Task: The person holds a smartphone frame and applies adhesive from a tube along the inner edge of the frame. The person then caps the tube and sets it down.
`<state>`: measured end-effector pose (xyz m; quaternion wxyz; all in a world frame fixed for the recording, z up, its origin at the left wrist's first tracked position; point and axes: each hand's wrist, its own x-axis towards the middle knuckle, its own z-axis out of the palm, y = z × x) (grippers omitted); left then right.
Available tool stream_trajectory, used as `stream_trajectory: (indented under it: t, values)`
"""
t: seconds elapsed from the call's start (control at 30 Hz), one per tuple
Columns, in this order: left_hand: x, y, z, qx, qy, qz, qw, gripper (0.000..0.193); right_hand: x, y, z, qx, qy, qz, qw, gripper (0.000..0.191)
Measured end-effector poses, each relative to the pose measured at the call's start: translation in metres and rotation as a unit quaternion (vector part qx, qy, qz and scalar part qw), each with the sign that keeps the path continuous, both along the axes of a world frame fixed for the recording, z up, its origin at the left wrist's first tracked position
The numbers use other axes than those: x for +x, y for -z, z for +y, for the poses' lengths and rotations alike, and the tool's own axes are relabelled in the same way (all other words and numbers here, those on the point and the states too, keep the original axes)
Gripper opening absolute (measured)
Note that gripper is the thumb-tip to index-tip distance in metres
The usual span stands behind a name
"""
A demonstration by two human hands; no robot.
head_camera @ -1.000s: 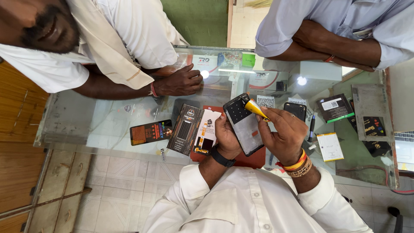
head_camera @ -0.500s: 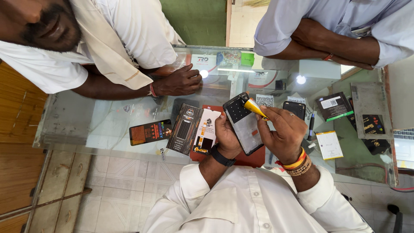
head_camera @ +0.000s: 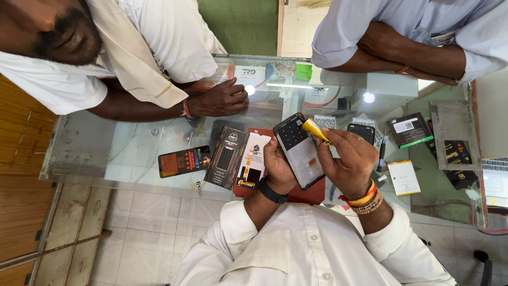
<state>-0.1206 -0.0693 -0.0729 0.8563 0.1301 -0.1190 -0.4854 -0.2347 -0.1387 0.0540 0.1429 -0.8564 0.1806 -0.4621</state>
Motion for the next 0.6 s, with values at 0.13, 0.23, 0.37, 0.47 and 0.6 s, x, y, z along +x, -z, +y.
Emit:
stream_trajectory:
  t: [0.13,0.23,0.37,0.47,0.6]
  values:
    - [-0.0011,0.0006,0.0009,0.006,0.008,0.006,1.0,0.066,0.0001,-0.0001,0.0002,-0.003,0.001,0.001,1.0,0.027]
    - [-0.0025,-0.0004,-0.0005,0.004,0.007,0.02,1.0,0.064,-0.0004,-0.0006,0.0006,0.001,-0.007,-0.003,1.0,0.027]
    - [-0.003,-0.002,-0.0003,0.007,0.012,0.025,1.0,0.065,0.0001,-0.0007,0.0007,0.001,-0.009,-0.005,1.0,0.026]
    - [-0.0031,-0.0016,-0.0001,0.013,0.012,0.035,0.999,0.064,0.0005,-0.0002,0.0007,-0.002,-0.013,-0.005,1.0,0.026]
    - [-0.0035,0.002,-0.0003,0.009,0.006,0.02,1.0,0.065,-0.0002,0.0006,0.0002,0.0,-0.007,0.001,1.0,0.027]
